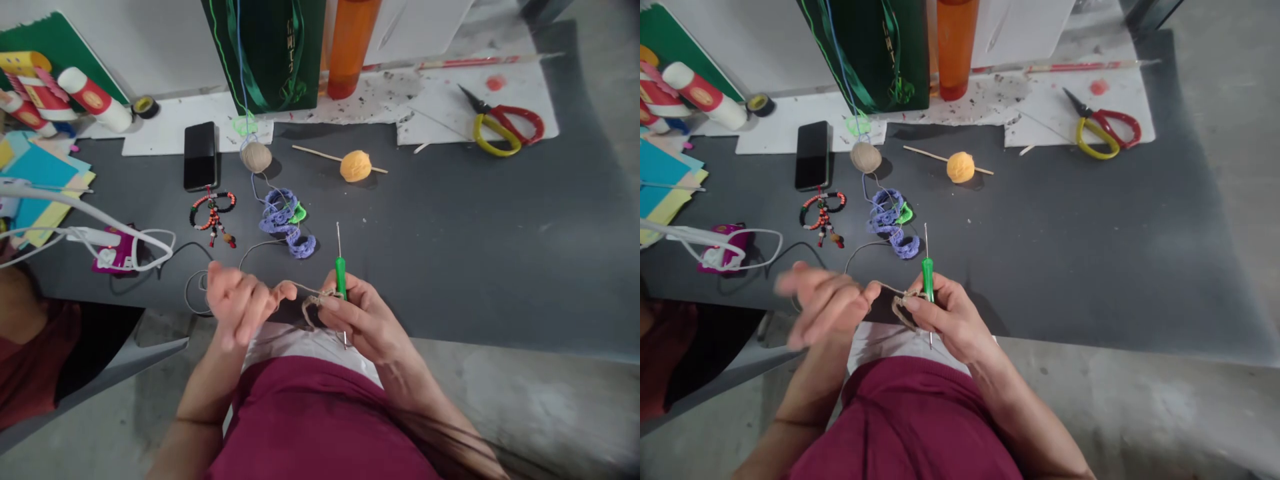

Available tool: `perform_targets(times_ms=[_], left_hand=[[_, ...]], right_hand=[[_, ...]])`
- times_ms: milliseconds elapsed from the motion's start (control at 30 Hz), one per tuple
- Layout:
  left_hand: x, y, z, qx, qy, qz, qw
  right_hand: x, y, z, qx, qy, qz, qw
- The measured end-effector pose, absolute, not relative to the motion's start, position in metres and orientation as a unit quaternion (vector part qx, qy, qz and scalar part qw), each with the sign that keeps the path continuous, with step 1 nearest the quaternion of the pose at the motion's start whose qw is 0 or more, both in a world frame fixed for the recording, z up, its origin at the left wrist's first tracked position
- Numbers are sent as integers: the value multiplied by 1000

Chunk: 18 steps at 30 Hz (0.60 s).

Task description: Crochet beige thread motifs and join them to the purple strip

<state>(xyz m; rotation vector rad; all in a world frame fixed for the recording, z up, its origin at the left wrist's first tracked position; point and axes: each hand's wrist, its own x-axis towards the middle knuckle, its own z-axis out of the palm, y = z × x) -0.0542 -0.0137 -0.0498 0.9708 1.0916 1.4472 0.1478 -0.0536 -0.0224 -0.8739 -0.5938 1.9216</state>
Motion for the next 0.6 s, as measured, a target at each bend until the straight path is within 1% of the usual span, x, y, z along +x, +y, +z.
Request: perform_targets(times_ms=[100, 167, 200, 267, 300, 367, 433, 533, 600], left_hand=[[-68, -15, -55, 534, 307, 531, 582], [-67, -16, -54, 563, 290, 486, 603], [-63, -17, -53, 550, 323, 486, 597], [-52, -20, -48, 484, 418, 539, 549], [-47, -23, -44, 455, 459, 544, 535], [-44, -32, -35, 433, 479, 540, 540], [-53, -42, -23, 439, 406, 545, 588], [-76, -56, -10, 419, 183, 586, 669], [-89, -59, -8, 378, 94, 602, 697]], right_hand=[[149, -52, -19, -325, -221, 794, 464], [148, -51, -18, -319, -213, 796, 469], [148, -50, -18, -323, -209, 795, 469], [146, -50, -19, -338, -202, 791, 468], [146, -50, -20, -343, -200, 789, 469], [144, -50, -21, -343, -198, 790, 468], [144, -50, -22, -337, -202, 793, 467], [146, -50, -23, -323, -209, 796, 468], [147, -48, -23, -310, -211, 798, 472]])
